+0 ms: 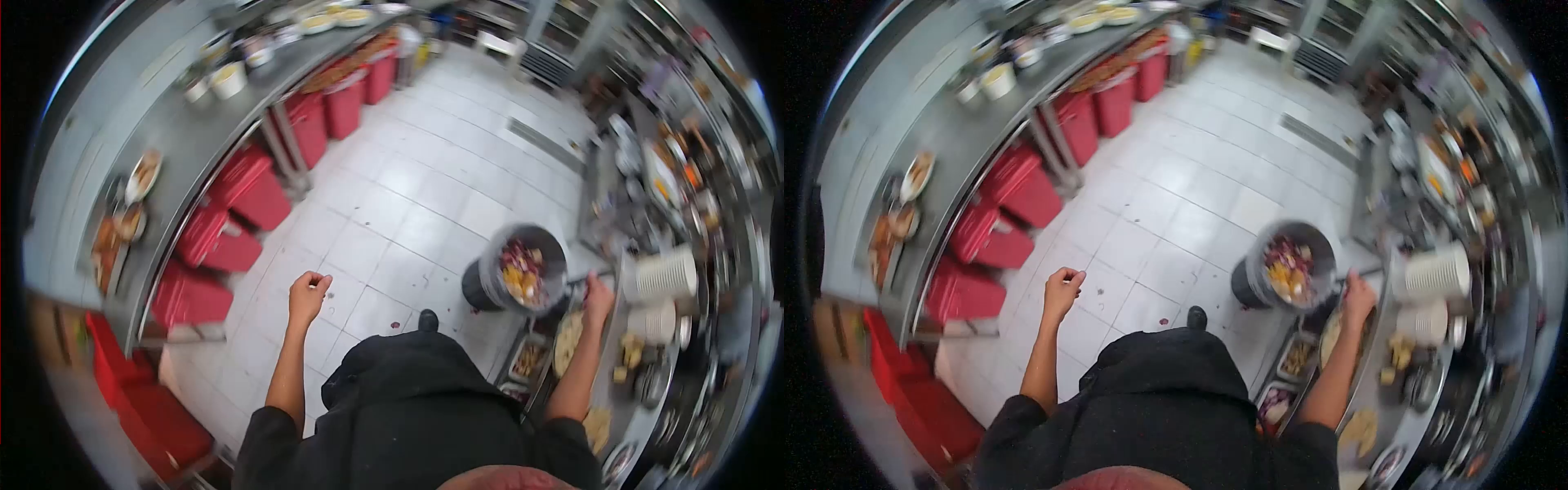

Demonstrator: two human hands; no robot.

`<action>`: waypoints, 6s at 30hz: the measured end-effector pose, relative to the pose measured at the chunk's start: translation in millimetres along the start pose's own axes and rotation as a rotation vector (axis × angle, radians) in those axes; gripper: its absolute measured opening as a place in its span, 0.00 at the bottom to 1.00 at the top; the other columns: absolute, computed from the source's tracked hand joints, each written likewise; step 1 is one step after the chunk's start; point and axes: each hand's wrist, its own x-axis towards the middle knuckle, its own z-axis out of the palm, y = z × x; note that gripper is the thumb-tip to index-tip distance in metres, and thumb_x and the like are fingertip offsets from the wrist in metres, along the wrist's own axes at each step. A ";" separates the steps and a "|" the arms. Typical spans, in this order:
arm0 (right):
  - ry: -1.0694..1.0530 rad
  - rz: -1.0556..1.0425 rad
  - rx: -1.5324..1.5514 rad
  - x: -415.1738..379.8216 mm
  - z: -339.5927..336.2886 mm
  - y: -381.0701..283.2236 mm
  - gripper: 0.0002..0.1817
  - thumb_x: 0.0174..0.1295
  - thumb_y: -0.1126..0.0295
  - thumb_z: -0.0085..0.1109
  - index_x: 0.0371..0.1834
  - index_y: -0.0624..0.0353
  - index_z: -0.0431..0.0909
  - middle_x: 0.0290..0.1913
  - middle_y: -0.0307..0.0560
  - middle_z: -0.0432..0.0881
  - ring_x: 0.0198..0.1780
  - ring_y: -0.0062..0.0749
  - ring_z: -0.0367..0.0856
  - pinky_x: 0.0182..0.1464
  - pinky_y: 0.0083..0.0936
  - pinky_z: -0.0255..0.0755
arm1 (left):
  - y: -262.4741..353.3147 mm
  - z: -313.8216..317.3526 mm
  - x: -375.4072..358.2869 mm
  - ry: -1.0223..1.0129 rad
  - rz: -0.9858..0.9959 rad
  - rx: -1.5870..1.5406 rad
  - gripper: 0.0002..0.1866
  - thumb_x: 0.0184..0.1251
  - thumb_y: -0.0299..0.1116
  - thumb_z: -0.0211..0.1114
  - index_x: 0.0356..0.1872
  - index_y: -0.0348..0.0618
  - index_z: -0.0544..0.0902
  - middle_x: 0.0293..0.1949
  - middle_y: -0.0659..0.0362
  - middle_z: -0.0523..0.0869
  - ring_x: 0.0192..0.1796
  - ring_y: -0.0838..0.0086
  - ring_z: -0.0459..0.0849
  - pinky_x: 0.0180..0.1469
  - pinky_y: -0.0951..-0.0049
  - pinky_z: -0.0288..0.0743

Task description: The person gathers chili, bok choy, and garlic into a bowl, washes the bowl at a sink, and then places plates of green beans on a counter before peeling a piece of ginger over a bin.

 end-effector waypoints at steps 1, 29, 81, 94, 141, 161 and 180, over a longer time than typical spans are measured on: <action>-0.117 -0.023 -0.075 3.4 31.8 -1.3 0.18 0.60 0.59 0.64 0.19 0.61 0.77 0.16 0.39 0.73 0.16 0.22 0.66 0.20 0.26 0.60 | -8.3 -8.6 -1.4 0.041 -0.017 -0.003 0.15 0.59 0.40 0.68 0.31 0.36 0.83 0.27 0.55 0.85 0.28 0.73 0.82 0.32 0.71 0.74; -1.752 -0.774 -0.229 -382.7 587.3 -286.6 0.27 0.54 0.68 0.62 0.58 0.66 0.74 0.32 0.54 0.85 0.25 0.29 0.82 0.27 0.24 0.74 | -443.8 30.2 -400.7 -0.208 -0.897 0.647 0.08 0.51 0.34 0.69 0.29 0.40 0.86 0.27 0.54 0.87 0.28 0.62 0.86 0.30 0.64 0.79; -3.013 -1.522 -0.829 -1442.1 182.2 -298.9 0.18 0.65 0.68 0.56 0.56 0.67 0.74 0.31 0.44 0.81 0.27 0.23 0.78 0.29 0.18 0.72 | -455.6 -97.1 -772.4 2.087 -1.970 -1.108 0.15 0.50 0.36 0.63 0.30 0.31 0.84 0.26 0.43 0.85 0.31 0.54 0.86 0.39 0.62 0.80; -3.289 -2.084 -0.681 -1590.7 -73.2 -236.5 0.20 0.62 0.67 0.58 0.53 0.69 0.78 0.29 0.46 0.82 0.27 0.23 0.78 0.31 0.21 0.72 | -522.9 -24.1 -843.9 1.530 -2.079 -1.152 0.17 0.56 0.44 0.61 0.15 0.44 0.84 0.15 0.56 0.83 0.19 0.68 0.82 0.26 0.65 0.76; -3.118 -2.196 -0.469 -2017.7 -524.0 -167.1 0.22 0.62 0.62 0.59 0.53 0.68 0.78 0.32 0.49 0.84 0.32 0.26 0.80 0.39 0.24 0.75 | -831.2 -359.9 -1550.7 2.335 -1.575 -0.670 0.07 0.56 0.30 0.59 0.28 0.40 0.84 0.23 0.52 0.84 0.29 0.66 0.82 0.35 0.68 0.73; -3.120 -2.424 -0.226 -2329.2 -706.8 -119.7 0.20 0.64 0.65 0.59 0.55 0.68 0.78 0.31 0.40 0.81 0.31 0.20 0.74 0.37 0.20 0.70 | -903.1 -621.6 -1822.6 2.278 -1.333 -0.574 0.11 0.60 0.31 0.63 0.43 0.40 0.82 0.38 0.56 0.85 0.36 0.71 0.81 0.42 0.70 0.75; -3.094 -3.110 0.232 -2573.3 -1029.5 2.8 0.21 0.61 0.66 0.59 0.55 0.66 0.77 0.27 0.40 0.78 0.28 0.23 0.74 0.35 0.23 0.71 | -939.5 -694.8 -2007.1 2.686 -1.072 -0.717 0.10 0.63 0.24 0.63 0.46 0.37 0.81 0.37 0.62 0.81 0.40 0.81 0.79 0.44 0.79 0.74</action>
